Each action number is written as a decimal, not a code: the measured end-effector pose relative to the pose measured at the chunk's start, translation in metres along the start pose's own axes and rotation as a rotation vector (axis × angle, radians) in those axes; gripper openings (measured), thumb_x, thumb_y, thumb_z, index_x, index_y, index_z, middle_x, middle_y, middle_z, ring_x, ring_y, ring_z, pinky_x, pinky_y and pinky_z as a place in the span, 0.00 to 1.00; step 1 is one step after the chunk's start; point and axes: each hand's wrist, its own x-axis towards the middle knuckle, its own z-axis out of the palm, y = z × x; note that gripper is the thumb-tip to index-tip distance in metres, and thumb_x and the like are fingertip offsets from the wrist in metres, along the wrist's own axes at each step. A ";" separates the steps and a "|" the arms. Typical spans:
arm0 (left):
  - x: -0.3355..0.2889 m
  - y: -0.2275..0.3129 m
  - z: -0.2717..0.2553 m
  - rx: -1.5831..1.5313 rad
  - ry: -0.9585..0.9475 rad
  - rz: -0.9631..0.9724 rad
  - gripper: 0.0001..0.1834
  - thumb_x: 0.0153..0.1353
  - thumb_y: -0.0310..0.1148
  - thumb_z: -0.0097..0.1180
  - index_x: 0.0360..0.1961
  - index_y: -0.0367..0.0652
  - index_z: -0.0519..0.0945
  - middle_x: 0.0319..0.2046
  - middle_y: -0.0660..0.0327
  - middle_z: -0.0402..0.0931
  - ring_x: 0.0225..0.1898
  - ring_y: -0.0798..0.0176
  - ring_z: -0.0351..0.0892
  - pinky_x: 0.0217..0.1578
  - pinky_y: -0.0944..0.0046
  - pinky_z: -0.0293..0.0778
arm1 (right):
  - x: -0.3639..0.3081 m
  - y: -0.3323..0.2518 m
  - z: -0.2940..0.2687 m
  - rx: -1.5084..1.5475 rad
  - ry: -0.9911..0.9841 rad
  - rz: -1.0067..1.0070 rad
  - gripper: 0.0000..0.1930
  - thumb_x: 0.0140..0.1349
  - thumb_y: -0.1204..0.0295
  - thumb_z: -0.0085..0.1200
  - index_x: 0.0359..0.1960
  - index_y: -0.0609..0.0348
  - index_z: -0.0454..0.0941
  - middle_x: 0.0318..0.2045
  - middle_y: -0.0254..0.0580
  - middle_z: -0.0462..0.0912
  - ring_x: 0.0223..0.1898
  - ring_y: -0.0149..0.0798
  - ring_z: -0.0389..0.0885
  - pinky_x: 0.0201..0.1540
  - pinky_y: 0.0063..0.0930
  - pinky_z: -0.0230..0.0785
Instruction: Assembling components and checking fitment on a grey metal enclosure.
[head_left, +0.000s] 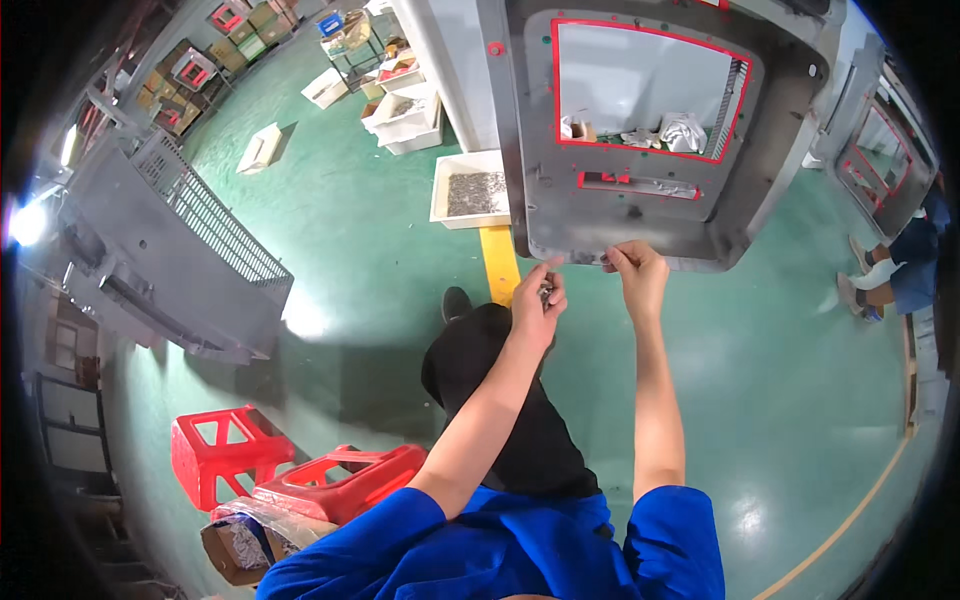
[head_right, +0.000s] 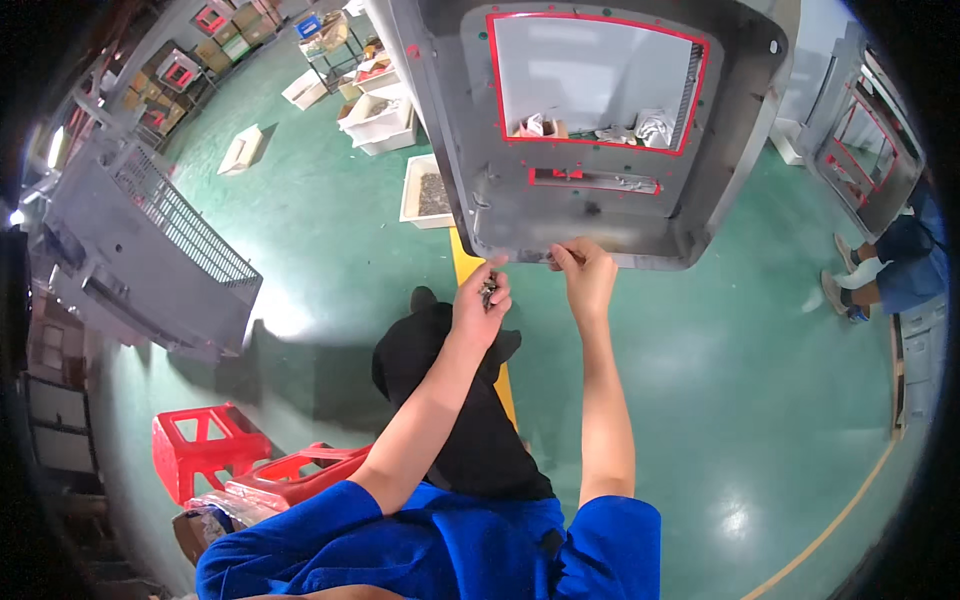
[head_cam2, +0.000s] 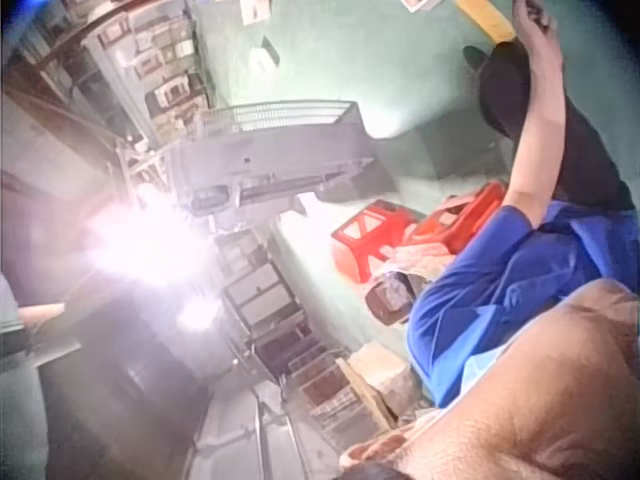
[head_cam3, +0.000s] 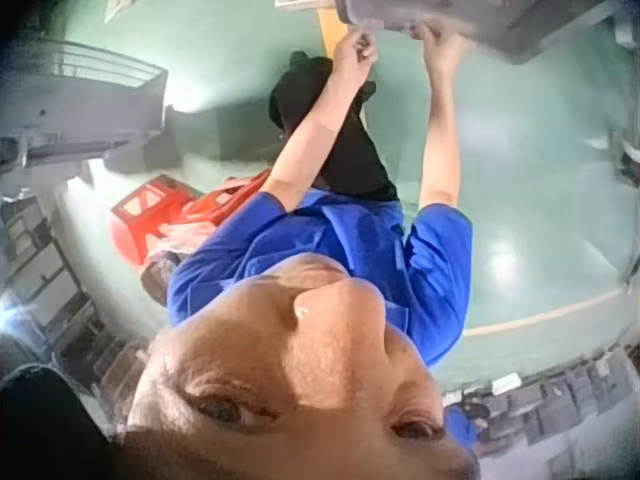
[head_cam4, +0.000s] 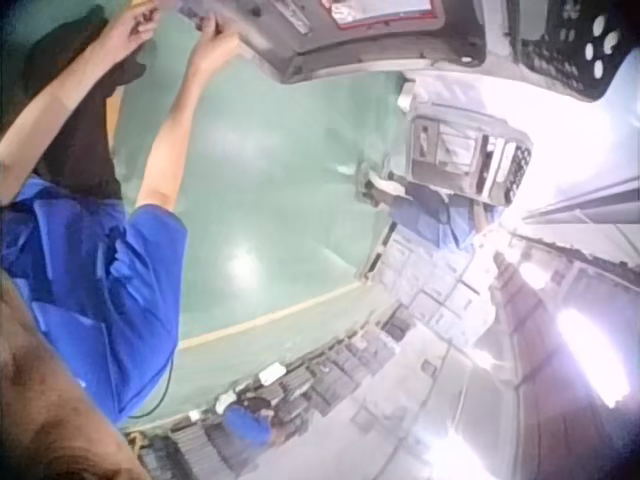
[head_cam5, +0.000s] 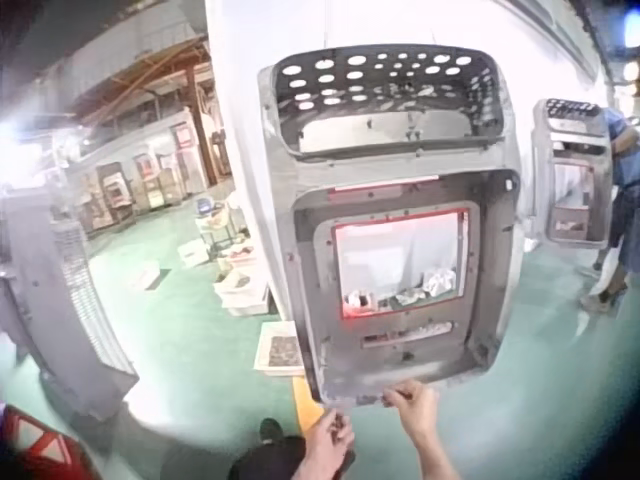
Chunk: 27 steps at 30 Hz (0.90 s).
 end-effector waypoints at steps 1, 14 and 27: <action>0.002 -0.003 0.000 -0.013 0.019 -0.006 0.14 0.67 0.39 0.45 0.41 0.40 0.76 0.23 0.66 0.67 0.17 0.74 0.60 0.17 0.75 0.52 | -0.001 0.000 0.001 0.113 -0.046 0.017 0.06 0.55 0.77 0.60 0.28 0.69 0.79 0.21 0.42 0.83 0.22 0.30 0.81 0.27 0.21 0.71; 0.008 -0.019 0.004 0.053 0.013 -0.086 0.14 0.68 0.41 0.43 0.42 0.43 0.75 0.21 0.70 0.66 0.18 0.76 0.59 0.16 0.76 0.53 | -0.015 -0.045 0.006 -0.134 -0.141 -0.039 0.08 0.49 0.76 0.64 0.26 0.65 0.76 0.16 0.41 0.78 0.17 0.29 0.76 0.21 0.23 0.66; 0.000 -0.025 0.025 0.262 -0.069 -0.120 0.17 0.68 0.33 0.43 0.53 0.34 0.70 0.20 0.69 0.62 0.16 0.77 0.57 0.15 0.76 0.50 | 0.028 0.003 -0.030 -0.256 -0.027 0.023 0.09 0.50 0.74 0.64 0.25 0.68 0.78 0.17 0.42 0.78 0.18 0.30 0.72 0.24 0.25 0.65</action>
